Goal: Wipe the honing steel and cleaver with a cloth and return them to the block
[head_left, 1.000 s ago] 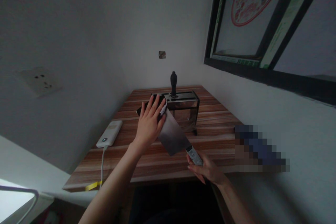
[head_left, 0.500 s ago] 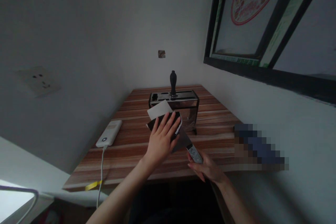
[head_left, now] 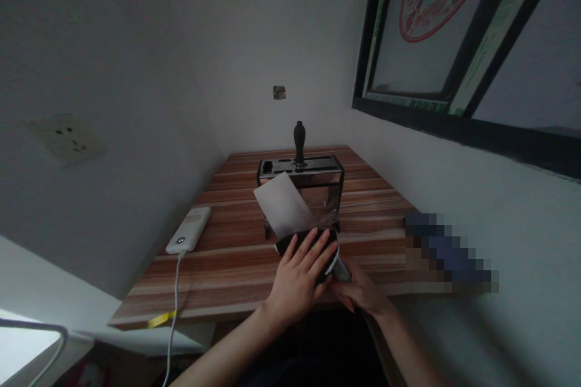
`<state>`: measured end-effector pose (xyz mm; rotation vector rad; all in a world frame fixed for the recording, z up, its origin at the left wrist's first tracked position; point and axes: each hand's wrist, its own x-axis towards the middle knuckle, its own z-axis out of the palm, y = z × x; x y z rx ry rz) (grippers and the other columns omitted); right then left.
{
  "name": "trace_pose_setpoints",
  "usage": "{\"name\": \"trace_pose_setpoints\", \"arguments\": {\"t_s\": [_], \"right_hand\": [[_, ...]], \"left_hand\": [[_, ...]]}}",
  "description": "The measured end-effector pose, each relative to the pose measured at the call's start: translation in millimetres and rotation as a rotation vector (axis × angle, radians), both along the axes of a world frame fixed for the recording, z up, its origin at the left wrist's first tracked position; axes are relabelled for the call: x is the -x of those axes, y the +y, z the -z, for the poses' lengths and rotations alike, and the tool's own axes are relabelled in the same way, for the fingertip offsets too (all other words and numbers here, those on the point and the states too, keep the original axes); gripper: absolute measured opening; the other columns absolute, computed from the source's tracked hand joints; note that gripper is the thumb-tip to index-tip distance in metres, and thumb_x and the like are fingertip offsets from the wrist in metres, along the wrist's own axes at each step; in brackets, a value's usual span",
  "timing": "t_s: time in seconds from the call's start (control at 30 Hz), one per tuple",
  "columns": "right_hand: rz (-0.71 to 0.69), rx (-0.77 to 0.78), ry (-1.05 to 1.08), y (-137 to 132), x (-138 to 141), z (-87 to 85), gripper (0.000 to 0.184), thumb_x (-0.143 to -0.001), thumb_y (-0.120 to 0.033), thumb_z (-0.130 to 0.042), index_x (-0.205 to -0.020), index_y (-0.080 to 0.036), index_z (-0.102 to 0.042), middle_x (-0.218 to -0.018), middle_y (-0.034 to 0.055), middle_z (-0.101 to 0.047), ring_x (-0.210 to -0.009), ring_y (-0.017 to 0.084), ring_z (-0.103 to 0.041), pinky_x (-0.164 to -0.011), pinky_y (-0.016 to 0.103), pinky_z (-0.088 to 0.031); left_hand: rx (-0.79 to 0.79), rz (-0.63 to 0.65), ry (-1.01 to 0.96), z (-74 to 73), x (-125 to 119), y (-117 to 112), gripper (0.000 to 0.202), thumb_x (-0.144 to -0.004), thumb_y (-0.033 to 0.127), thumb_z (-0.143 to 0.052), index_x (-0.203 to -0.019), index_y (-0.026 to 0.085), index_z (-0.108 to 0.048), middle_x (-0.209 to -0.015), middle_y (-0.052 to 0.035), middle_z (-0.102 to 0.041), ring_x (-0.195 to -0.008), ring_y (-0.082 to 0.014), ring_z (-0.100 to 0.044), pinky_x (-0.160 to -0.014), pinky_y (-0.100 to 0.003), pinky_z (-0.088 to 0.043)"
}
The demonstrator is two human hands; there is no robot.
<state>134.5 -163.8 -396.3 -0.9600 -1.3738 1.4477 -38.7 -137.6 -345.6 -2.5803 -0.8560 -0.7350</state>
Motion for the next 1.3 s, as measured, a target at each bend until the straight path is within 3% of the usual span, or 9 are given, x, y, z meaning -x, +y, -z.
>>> {"name": "trace_pose_setpoints", "arguments": {"t_s": [0.2,0.53,0.93,1.1,1.3], "right_hand": [[0.01,0.002,0.023,0,1,1.1,0.027,-0.076,-0.038,-0.066,-0.082,-0.016,-0.051,-0.039,-0.0094,-0.046,-0.028,0.005,-0.035,-0.029,0.015,-0.026],[0.042,0.003,0.005,1,0,2.4,0.029,-0.076,-0.037,-0.067,-0.087,-0.016,-0.051,-0.041,-0.0102,-0.045,-0.029,0.005,-0.036,-0.029,0.015,-0.026],[0.029,-0.005,-0.001,1,1,-0.5,0.031,-0.077,-0.035,-0.066,-0.097,-0.016,-0.051,-0.044,-0.0101,-0.047,-0.029,0.004,-0.036,-0.03,0.014,-0.028],[0.029,0.013,0.012,1,1,-1.0,0.031,-0.074,-0.036,-0.068,-0.092,-0.017,-0.051,-0.051,-0.0099,-0.046,-0.029,0.003,-0.036,-0.029,0.015,-0.029],[0.004,0.027,-0.011,-1,1,-5.1,0.03,-0.074,-0.038,-0.068,-0.084,-0.018,-0.049,-0.054,-0.0094,-0.044,-0.03,0.002,-0.037,-0.029,0.015,-0.028]], "left_hand": [[0.006,0.01,0.003,-1.9,0,2,0.053,-0.093,0.043,-0.038,-0.143,0.027,-0.028,-0.148,0.0029,-0.032,-0.138,-0.0186,-0.024,-0.115,-0.037,-0.009],[-0.042,-0.018,0.088,-6.2,0,8,0.057,-0.092,0.048,-0.037,-0.144,0.03,-0.021,-0.15,0.005,-0.027,-0.138,-0.0185,-0.023,-0.112,-0.039,-0.021],[-0.035,-0.051,0.066,-1.4,0,10,0.06,-0.092,0.05,-0.037,-0.145,0.029,-0.02,-0.15,0.0025,-0.027,-0.139,-0.0217,-0.022,-0.112,-0.043,-0.019],[-0.016,-0.092,0.045,-10.5,4,18,0.061,-0.092,0.047,-0.039,-0.146,0.028,-0.018,-0.152,0.0001,-0.023,-0.14,-0.0231,-0.019,-0.113,-0.044,-0.016],[-0.001,-0.159,-0.006,-32.6,14,33,0.059,-0.092,0.039,-0.042,-0.146,0.027,-0.02,-0.152,-0.0023,-0.022,-0.141,-0.0245,-0.015,-0.113,-0.046,-0.013]]}}
